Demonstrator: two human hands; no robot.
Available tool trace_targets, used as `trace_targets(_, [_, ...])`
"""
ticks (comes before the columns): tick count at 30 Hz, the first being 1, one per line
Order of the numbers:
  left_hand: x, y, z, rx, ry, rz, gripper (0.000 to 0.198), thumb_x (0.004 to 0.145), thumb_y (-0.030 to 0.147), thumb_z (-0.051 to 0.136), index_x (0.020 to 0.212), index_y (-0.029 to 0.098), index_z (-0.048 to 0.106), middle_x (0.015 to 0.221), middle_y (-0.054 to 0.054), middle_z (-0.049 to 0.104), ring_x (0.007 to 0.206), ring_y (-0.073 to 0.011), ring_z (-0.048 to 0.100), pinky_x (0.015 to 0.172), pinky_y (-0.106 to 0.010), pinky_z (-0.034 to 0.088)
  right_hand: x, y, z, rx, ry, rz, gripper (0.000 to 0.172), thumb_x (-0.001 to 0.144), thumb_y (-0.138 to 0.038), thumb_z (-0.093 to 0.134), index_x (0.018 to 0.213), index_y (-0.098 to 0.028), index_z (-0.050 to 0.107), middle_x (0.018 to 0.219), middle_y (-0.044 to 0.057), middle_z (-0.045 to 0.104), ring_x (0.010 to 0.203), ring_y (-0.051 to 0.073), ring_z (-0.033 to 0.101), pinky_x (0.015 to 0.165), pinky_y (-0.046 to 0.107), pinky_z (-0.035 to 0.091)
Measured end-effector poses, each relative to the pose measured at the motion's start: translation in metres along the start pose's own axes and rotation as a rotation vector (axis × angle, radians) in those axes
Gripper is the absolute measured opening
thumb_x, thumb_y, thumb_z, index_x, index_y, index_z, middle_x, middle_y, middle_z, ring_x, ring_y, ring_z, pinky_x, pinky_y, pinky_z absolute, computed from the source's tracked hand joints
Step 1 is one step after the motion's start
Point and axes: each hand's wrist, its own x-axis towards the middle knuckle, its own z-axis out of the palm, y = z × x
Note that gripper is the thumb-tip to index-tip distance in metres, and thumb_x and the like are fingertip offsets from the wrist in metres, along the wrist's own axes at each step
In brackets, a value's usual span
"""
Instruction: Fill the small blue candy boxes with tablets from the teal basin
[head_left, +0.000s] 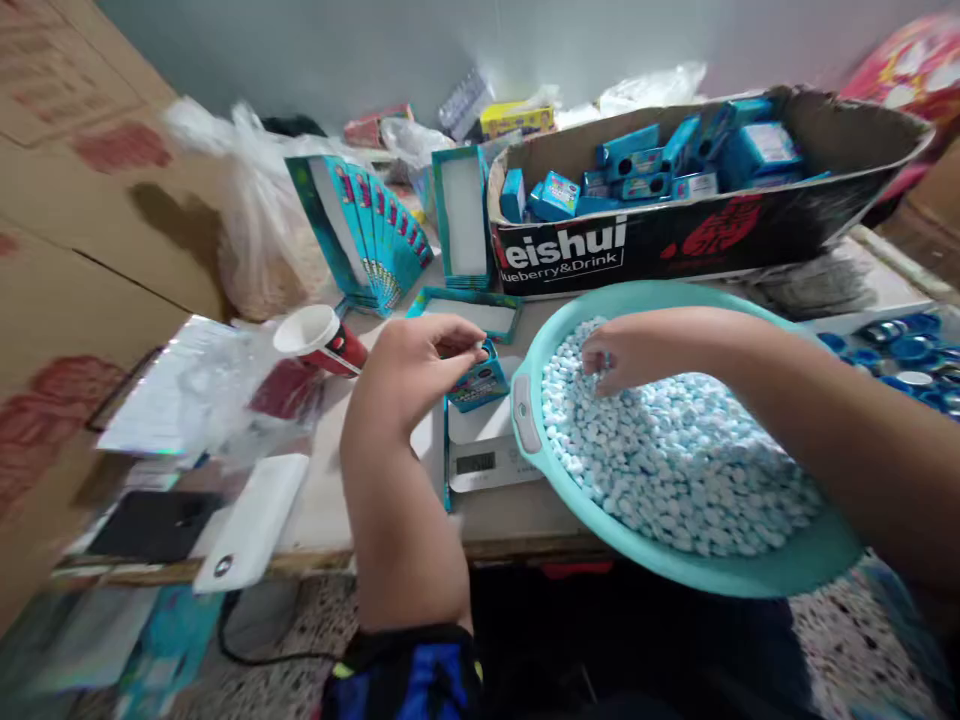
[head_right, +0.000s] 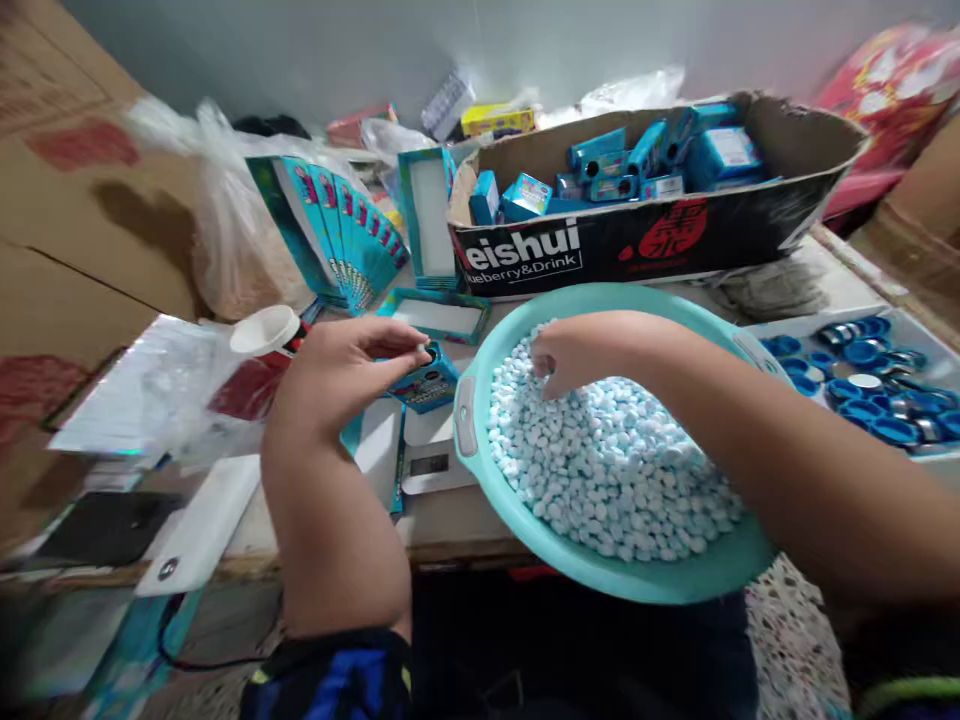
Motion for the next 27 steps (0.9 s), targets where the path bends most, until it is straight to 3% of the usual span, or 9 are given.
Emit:
trace_targets(10, [0.002, -0.002, 0.000, 0.016, 0.004, 0.001, 0.016, 0.082, 0.029, 0.076, 0.097, 0.024, 0.080, 0.092, -0.001, 0.080, 0.087, -0.0208, 0.076, 0.079, -0.029, 0.058, -0.006, 0.000, -0.001, 0.023, 0.014, -0.002, 0.036, 0.086, -0.042, 0.071, 0.114, -0.019, 0.072, 0.111, 0.009, 0.072, 0.090, 0.024, 0.065, 0.074, 0.034, 0.044])
trace_targets(18, [0.003, 0.000, 0.002, 0.027, 0.001, 0.007, 0.017, 0.080, 0.027, 0.079, 0.096, 0.023, 0.079, 0.089, -0.001, 0.079, 0.083, -0.0190, 0.075, 0.072, -0.027, 0.058, -0.007, -0.003, -0.002, 0.002, 0.018, 0.015, 0.038, 0.087, -0.041, 0.069, 0.117, -0.019, 0.072, 0.112, 0.009, 0.072, 0.092, 0.025, 0.066, 0.075, 0.035, 0.046])
trace_targets(23, [0.003, 0.000, 0.000, -0.003, 0.092, 0.046, 0.024, 0.083, 0.025, 0.077, 0.106, 0.020, 0.076, 0.099, -0.004, 0.078, 0.090, -0.0190, 0.074, 0.079, -0.029, 0.059, -0.009, -0.004, -0.001, 0.011, 0.020, 0.027, 0.038, 0.087, -0.041, 0.069, 0.119, -0.020, 0.072, 0.113, 0.008, 0.072, 0.093, 0.025, 0.066, 0.075, 0.035, 0.046])
trace_targets(25, [0.001, 0.006, 0.002, 0.006, 0.162, 0.074, 0.022, 0.087, 0.027, 0.074, 0.108, 0.020, 0.076, 0.102, -0.005, 0.077, 0.090, -0.0184, 0.073, 0.077, -0.029, 0.058, -0.008, -0.003, 0.000, 0.010, 0.026, 0.027, 0.037, 0.087, -0.042, 0.069, 0.118, -0.020, 0.072, 0.113, 0.008, 0.072, 0.091, 0.024, 0.066, 0.074, 0.034, 0.045])
trace_targets(27, [-0.002, 0.018, 0.008, 0.018, 0.157, 0.149, 0.020, 0.089, 0.029, 0.072, 0.106, 0.020, 0.075, 0.102, -0.005, 0.077, 0.087, -0.0175, 0.071, 0.073, -0.029, 0.056, -0.007, -0.002, 0.001, 0.007, 0.029, 0.012, 0.037, 0.088, -0.043, 0.069, 0.117, -0.019, 0.072, 0.111, 0.008, 0.072, 0.089, 0.023, 0.065, 0.073, 0.033, 0.045])
